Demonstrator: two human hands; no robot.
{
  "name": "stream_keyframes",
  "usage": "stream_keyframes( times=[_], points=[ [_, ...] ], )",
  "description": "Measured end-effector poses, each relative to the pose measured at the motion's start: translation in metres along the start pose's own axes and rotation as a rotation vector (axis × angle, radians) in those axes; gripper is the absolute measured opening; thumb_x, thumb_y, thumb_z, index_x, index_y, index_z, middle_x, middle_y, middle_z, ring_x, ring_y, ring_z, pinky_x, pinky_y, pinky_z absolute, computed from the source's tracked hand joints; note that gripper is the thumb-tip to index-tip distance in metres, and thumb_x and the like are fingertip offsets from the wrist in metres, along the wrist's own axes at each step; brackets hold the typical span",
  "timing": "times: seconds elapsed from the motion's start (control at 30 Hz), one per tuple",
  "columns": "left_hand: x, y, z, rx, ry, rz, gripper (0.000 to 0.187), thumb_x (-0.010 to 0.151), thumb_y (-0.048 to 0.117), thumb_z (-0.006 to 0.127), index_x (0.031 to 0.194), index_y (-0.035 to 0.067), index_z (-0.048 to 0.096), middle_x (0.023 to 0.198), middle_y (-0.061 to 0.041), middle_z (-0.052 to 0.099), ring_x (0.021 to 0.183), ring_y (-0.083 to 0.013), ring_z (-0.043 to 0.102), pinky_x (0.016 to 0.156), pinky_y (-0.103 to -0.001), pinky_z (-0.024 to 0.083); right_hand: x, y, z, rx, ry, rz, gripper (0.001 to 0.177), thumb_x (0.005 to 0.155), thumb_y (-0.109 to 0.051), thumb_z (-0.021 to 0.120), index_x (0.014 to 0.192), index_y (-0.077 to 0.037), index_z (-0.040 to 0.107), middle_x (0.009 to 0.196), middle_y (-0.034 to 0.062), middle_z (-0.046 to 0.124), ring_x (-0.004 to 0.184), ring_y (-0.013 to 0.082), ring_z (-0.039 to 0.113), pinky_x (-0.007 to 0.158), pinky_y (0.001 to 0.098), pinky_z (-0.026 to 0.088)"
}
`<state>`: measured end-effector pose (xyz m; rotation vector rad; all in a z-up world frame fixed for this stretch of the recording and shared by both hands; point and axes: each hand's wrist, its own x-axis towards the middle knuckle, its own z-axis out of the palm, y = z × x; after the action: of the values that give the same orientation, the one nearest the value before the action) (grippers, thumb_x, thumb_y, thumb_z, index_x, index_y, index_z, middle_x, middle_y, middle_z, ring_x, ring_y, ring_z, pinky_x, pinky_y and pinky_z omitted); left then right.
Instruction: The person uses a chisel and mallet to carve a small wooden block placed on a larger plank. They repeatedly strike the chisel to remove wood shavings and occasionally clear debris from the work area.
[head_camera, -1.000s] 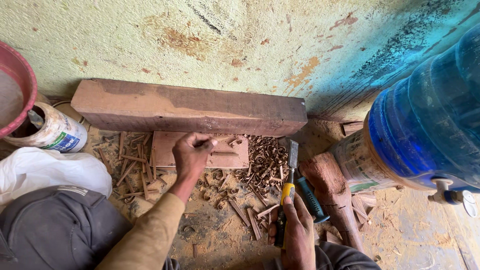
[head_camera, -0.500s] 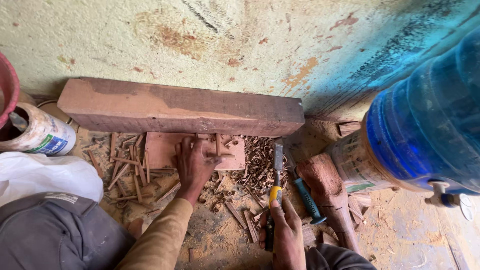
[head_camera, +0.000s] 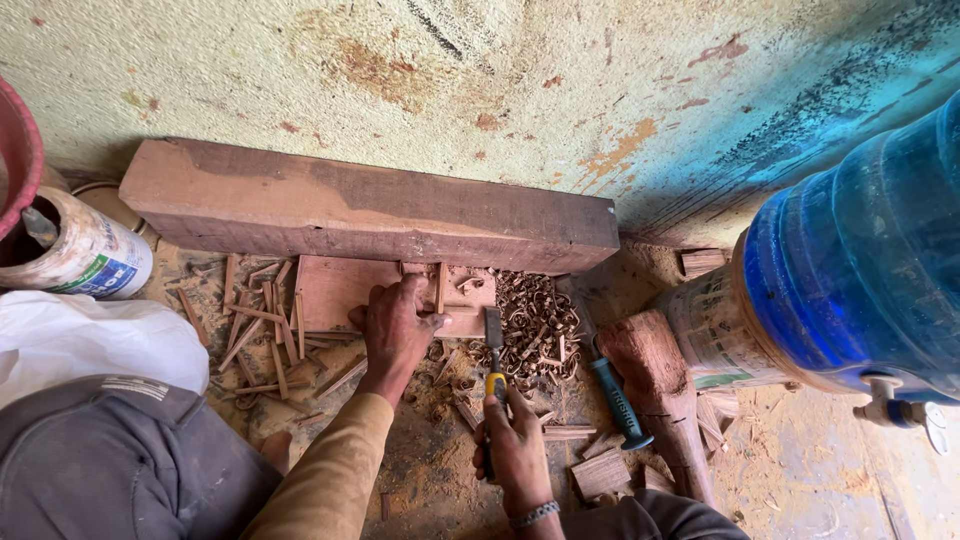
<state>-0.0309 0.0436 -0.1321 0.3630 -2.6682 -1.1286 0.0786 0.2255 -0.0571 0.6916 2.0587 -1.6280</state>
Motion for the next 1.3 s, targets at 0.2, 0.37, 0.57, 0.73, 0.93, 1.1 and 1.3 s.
stream_keyframes(
  times=[0.2, 0.37, 0.57, 0.73, 0.93, 1.1, 1.3],
  points=[
    [-0.005, 0.010, -0.014, -0.086, -0.066, -0.023, 0.063, 0.070, 0.020, 0.093, 0.127, 0.012, 0.065, 0.092, -0.007, 0.076, 0.103, -0.0250, 0.064, 0.095, -0.042, 0.051, -0.012, -0.006, 0.014, 0.045, 0.005, 0.062, 0.039, 0.104, -0.031, 0.054, 0.130, -0.001, 0.058, 0.064, 0.0026, 0.059, 0.042, 0.0118, 0.054, 0.035, 0.0284, 0.044],
    [-0.002, 0.007, -0.016, 0.098, -0.128, 0.004, 0.065, 0.072, 0.030, 0.092, 0.129, 0.015, 0.064, 0.109, -0.008, 0.072, 0.106, -0.0271, 0.061, 0.095, -0.044, 0.050, -0.022, -0.008, 0.005, 0.119, 0.012, 0.107, 0.044, 0.101, -0.030, 0.054, 0.140, -0.012, 0.055, 0.065, 0.0031, 0.057, 0.041, 0.0130, 0.051, 0.034, 0.0290, 0.041],
    [-0.001, -0.002, -0.017, 0.127, -0.111, 0.017, 0.071, 0.067, 0.039, 0.093, 0.128, 0.019, 0.064, 0.121, -0.007, 0.067, 0.114, -0.0268, 0.057, 0.099, -0.049, 0.043, -0.033, -0.010, 0.000, 0.116, 0.019, 0.048, 0.045, 0.101, -0.028, 0.055, 0.142, -0.008, 0.056, 0.074, 0.0038, 0.062, 0.045, 0.0117, 0.053, 0.036, 0.0273, 0.044],
    [0.000, -0.005, -0.013, 0.146, -0.119, -0.032, 0.067, 0.069, 0.039, 0.091, 0.129, 0.026, 0.064, 0.120, -0.005, 0.068, 0.113, -0.0253, 0.058, 0.096, -0.047, 0.042, -0.041, -0.013, 0.019, 0.160, -0.123, -0.015, 0.061, 0.099, -0.023, 0.054, 0.157, -0.019, 0.035, 0.076, 0.0080, 0.068, 0.041, 0.0125, 0.052, 0.034, 0.0287, 0.042],
    [0.005, -0.004, -0.014, 0.174, -0.145, -0.065, 0.067, 0.072, 0.033, 0.093, 0.129, 0.021, 0.061, 0.120, -0.007, 0.066, 0.113, -0.0271, 0.058, 0.095, -0.048, 0.041, -0.043, -0.017, 0.028, 0.198, -0.208, 0.054, 0.064, 0.102, -0.024, 0.051, 0.162, -0.023, 0.032, 0.074, 0.0067, 0.063, 0.039, 0.0116, 0.050, 0.036, 0.0266, 0.040],
    [0.009, 0.002, -0.019, 0.180, -0.181, -0.117, 0.071, 0.071, 0.031, 0.094, 0.131, 0.020, 0.058, 0.121, -0.007, 0.065, 0.115, -0.0276, 0.058, 0.095, -0.051, 0.039, -0.042, -0.019, 0.030, 0.135, -0.195, 0.084, 0.063, 0.103, -0.027, 0.050, 0.163, -0.025, 0.031, 0.072, 0.0049, 0.060, 0.040, 0.0104, 0.048, 0.036, 0.0264, 0.040],
    [0.014, 0.005, -0.020, 0.151, -0.206, -0.165, 0.088, 0.073, 0.022, 0.092, 0.146, 0.010, 0.044, 0.119, -0.011, 0.066, 0.113, -0.0283, 0.059, 0.099, -0.051, 0.041, -0.040, -0.019, 0.039, 0.042, -0.158, 0.032, 0.062, 0.102, -0.033, 0.050, 0.162, -0.026, 0.034, 0.067, 0.0027, 0.056, 0.039, 0.0088, 0.046, 0.034, 0.0264, 0.038]
  ],
)
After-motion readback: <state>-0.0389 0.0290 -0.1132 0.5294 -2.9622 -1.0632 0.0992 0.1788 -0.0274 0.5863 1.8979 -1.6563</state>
